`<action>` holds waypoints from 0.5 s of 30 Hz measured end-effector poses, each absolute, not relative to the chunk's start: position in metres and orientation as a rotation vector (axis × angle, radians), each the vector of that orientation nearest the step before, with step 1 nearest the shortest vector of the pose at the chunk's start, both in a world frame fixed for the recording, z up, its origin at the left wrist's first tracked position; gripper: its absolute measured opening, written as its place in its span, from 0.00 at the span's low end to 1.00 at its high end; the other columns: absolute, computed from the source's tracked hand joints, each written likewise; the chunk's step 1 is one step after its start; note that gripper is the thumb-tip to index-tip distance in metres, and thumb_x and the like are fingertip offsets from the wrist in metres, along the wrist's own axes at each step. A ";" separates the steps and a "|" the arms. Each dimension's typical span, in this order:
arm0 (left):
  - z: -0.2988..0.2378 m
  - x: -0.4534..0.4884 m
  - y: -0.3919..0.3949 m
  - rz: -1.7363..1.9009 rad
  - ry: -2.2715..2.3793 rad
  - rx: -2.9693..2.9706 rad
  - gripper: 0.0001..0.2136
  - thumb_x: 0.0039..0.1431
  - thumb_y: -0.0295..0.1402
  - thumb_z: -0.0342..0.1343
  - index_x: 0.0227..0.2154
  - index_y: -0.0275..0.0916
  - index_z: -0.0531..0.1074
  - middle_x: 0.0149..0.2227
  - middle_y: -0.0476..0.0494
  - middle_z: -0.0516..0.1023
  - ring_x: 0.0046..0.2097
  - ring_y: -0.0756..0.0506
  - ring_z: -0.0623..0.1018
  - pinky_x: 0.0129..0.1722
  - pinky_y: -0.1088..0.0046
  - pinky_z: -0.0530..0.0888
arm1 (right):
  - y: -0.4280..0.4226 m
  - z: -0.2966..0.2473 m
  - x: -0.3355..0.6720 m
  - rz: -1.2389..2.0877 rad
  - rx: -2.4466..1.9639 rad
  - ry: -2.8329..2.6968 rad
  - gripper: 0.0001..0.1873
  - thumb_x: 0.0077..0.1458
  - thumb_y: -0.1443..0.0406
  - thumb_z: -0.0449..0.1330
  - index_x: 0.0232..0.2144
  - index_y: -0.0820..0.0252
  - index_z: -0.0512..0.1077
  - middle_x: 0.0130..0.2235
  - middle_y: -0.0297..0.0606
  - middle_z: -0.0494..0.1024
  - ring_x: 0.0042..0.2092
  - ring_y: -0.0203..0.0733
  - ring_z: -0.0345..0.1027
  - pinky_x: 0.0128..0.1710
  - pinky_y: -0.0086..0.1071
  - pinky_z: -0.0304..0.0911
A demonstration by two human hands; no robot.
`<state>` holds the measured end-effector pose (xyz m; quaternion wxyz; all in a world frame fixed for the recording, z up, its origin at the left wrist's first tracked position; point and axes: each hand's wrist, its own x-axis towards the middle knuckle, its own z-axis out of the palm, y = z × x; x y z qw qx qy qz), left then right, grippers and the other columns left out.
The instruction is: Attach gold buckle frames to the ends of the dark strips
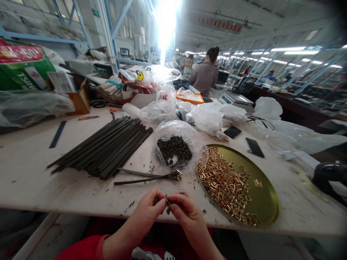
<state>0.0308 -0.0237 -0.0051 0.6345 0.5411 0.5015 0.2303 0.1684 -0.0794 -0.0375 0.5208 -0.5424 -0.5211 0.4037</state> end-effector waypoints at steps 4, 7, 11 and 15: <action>-0.006 0.030 -0.027 0.510 1.151 1.309 0.12 0.48 0.43 0.50 0.25 0.37 0.63 0.25 0.53 0.62 0.30 0.48 0.62 0.32 0.72 0.60 | -0.078 -0.035 0.170 0.899 -1.273 -1.377 0.07 0.51 0.66 0.59 0.36 0.55 0.73 0.35 0.35 0.69 0.38 0.37 0.65 0.38 0.29 0.63; -0.010 0.031 -0.028 0.479 1.142 1.302 0.12 0.49 0.43 0.50 0.25 0.38 0.62 0.24 0.53 0.61 0.30 0.48 0.61 0.32 0.72 0.60 | -0.079 -0.035 0.175 0.796 -1.264 -1.487 0.07 0.51 0.68 0.59 0.35 0.55 0.72 0.33 0.34 0.68 0.37 0.36 0.64 0.37 0.28 0.62; -0.016 0.035 -0.027 0.476 1.141 1.289 0.11 0.49 0.41 0.49 0.25 0.38 0.61 0.25 0.53 0.61 0.30 0.48 0.61 0.31 0.73 0.59 | -0.078 -0.040 0.181 0.787 -1.255 -1.497 0.03 0.51 0.70 0.58 0.30 0.57 0.68 0.33 0.34 0.68 0.37 0.36 0.63 0.37 0.28 0.60; -0.013 0.039 -0.025 0.456 1.125 1.234 0.10 0.48 0.40 0.50 0.25 0.38 0.61 0.23 0.55 0.59 0.28 0.50 0.59 0.30 0.75 0.58 | -0.074 -0.047 0.185 1.050 -1.227 -1.281 0.04 0.52 0.66 0.58 0.27 0.59 0.65 0.30 0.33 0.67 0.34 0.34 0.63 0.34 0.27 0.61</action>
